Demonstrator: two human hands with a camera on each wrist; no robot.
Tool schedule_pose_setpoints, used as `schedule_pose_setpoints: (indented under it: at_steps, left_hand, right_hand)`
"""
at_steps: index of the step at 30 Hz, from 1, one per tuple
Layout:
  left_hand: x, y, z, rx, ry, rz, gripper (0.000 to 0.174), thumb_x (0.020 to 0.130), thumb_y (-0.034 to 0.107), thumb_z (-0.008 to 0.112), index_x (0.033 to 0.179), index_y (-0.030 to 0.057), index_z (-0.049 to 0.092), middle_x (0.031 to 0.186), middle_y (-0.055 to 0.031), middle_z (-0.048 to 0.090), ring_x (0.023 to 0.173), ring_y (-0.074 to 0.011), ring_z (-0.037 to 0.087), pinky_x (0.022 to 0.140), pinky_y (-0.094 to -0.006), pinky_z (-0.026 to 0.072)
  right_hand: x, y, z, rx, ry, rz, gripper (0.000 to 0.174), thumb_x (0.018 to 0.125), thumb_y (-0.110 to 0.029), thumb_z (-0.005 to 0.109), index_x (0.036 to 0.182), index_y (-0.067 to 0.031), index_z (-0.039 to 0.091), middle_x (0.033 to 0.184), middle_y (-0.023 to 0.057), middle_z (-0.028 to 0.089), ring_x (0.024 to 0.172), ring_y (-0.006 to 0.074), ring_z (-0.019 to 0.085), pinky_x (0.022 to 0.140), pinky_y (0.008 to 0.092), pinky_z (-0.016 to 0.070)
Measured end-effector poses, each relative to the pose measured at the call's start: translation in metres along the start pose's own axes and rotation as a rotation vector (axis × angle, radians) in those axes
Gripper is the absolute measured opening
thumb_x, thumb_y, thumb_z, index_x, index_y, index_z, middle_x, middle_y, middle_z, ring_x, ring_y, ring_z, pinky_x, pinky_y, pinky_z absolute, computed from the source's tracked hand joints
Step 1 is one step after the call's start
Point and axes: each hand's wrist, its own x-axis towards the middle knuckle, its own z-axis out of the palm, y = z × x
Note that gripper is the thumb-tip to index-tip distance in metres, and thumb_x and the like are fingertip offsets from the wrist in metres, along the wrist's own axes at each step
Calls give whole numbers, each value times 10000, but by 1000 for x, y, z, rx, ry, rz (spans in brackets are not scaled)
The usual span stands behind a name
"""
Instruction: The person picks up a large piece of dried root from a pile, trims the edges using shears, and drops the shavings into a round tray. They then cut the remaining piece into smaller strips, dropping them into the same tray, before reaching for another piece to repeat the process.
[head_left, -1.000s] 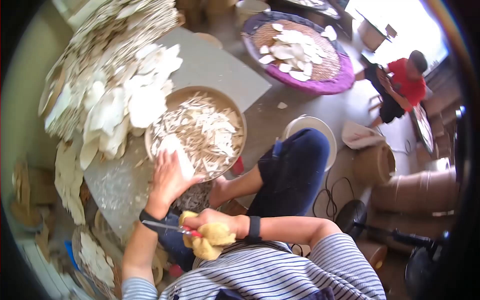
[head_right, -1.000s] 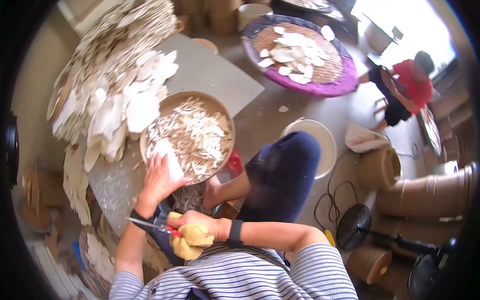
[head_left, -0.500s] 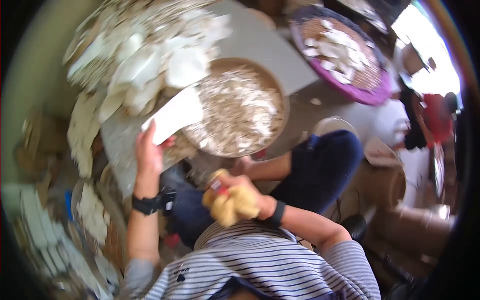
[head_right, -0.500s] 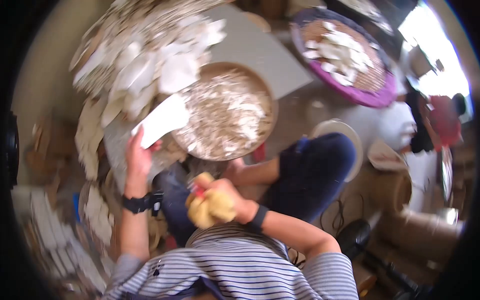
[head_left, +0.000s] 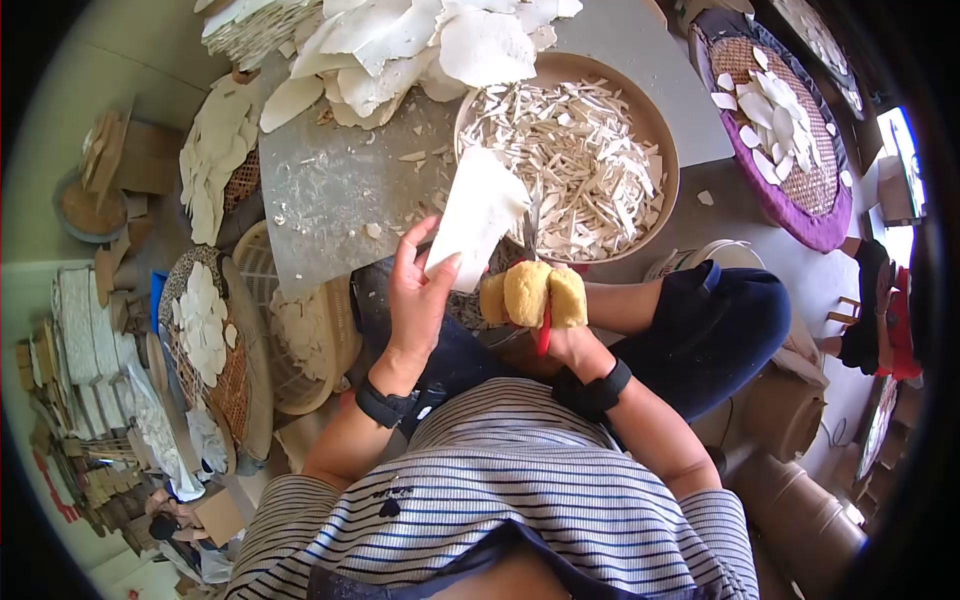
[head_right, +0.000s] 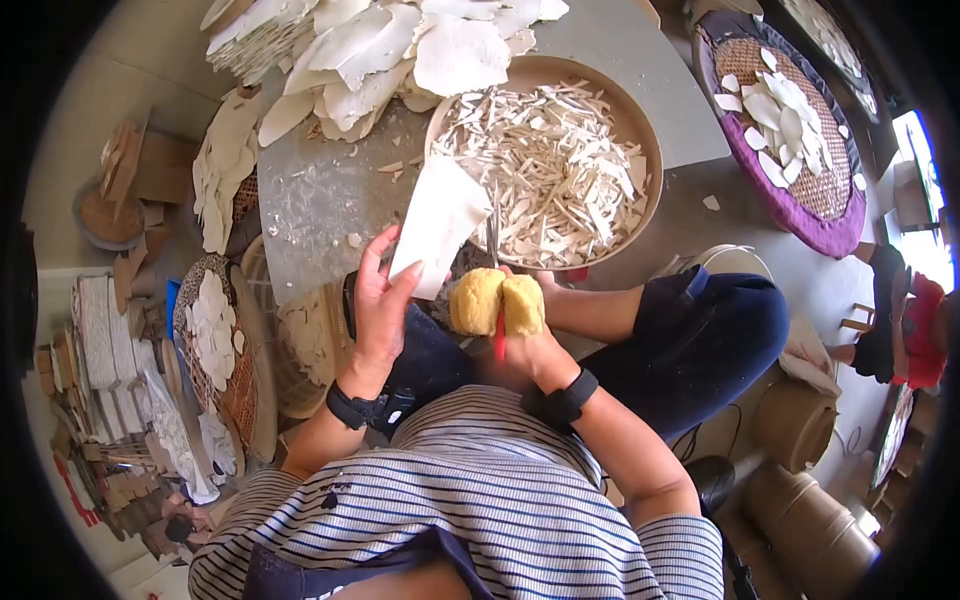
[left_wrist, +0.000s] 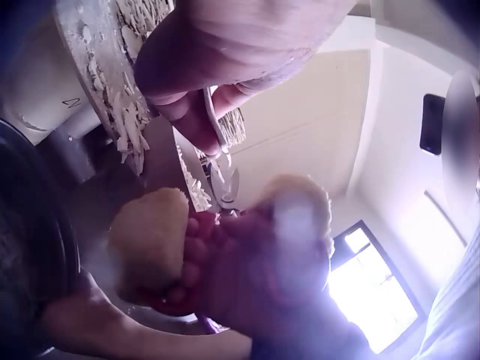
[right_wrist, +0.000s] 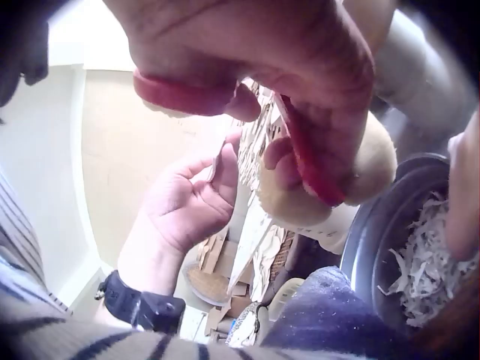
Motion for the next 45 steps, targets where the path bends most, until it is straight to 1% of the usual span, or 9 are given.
schedule_pose_setpoints:
  at_steps: [8,10,15,21,23,28,30,34,45]
  left_hand:
    - [-7,4,-5,78,-51,-32,474,871,-5,501,1323,-28,362,1226,-131,512,1075,-175,519,882,-288,448]
    - [-1,-4,-13,245,-8,21,467,867,-7,496,1319,-28,378,1268,-127,486,1132,-172,484,933,-287,406]
    - [9,4,-19,188,-30,54,501,852,36,503,1326,-34,355,1231,-161,486,945,-233,592,692,-315,556]
    - [10,25,-11,271,-138,-92,505,836,84,515,1320,22,388,1055,-145,596,605,-174,621,482,-250,516]
    - [22,28,-11,260,-183,-155,536,817,91,520,1329,27,374,1077,-141,587,664,-175,623,512,-256,530]
    - [34,28,-24,175,-236,-243,559,800,92,563,1321,14,375,1054,-141,599,674,-185,641,526,-268,552]
    - [34,32,-24,138,-284,-274,537,810,69,560,1315,12,385,984,-135,624,591,-192,639,502,-259,537]
    - [33,36,-30,107,-335,-356,509,814,53,579,1299,35,426,957,-113,631,582,-178,636,494,-251,526]
    - [28,49,-64,77,-351,-457,487,810,40,586,1279,28,457,958,-106,633,581,-170,632,509,-262,535]
  right_hand:
    - [14,30,-26,1136,-306,136,389,932,-373,372,1203,-106,451,1215,121,508,1167,267,455,992,422,349]
    - [20,20,-33,850,-205,283,388,894,-354,448,1170,-83,484,1150,122,545,1085,268,512,927,402,411]
    - [10,-19,20,-865,61,-506,358,725,-268,625,1021,-76,562,988,114,591,959,291,559,829,380,455]
    - [-13,-50,28,-1173,127,-400,236,797,-169,583,1002,-62,534,997,130,543,976,277,530,846,341,430]
    - [27,9,-7,-1134,199,-907,256,739,-234,603,949,-91,569,902,132,584,870,314,568,757,366,473]
    - [-2,56,-66,-757,-211,-426,548,796,-309,661,1231,-43,459,1183,147,532,1095,259,533,948,400,393]
    - [-2,43,-49,483,-302,-80,478,857,-308,583,1238,-55,445,1226,137,497,1155,260,480,991,413,355]
    - [-12,-33,11,-812,77,-249,197,872,-222,461,972,-64,524,988,128,568,953,286,557,859,389,445]
    - [-7,-36,12,-1148,-202,-18,480,840,-273,614,1230,-75,416,1157,88,518,1109,218,497,941,342,402]
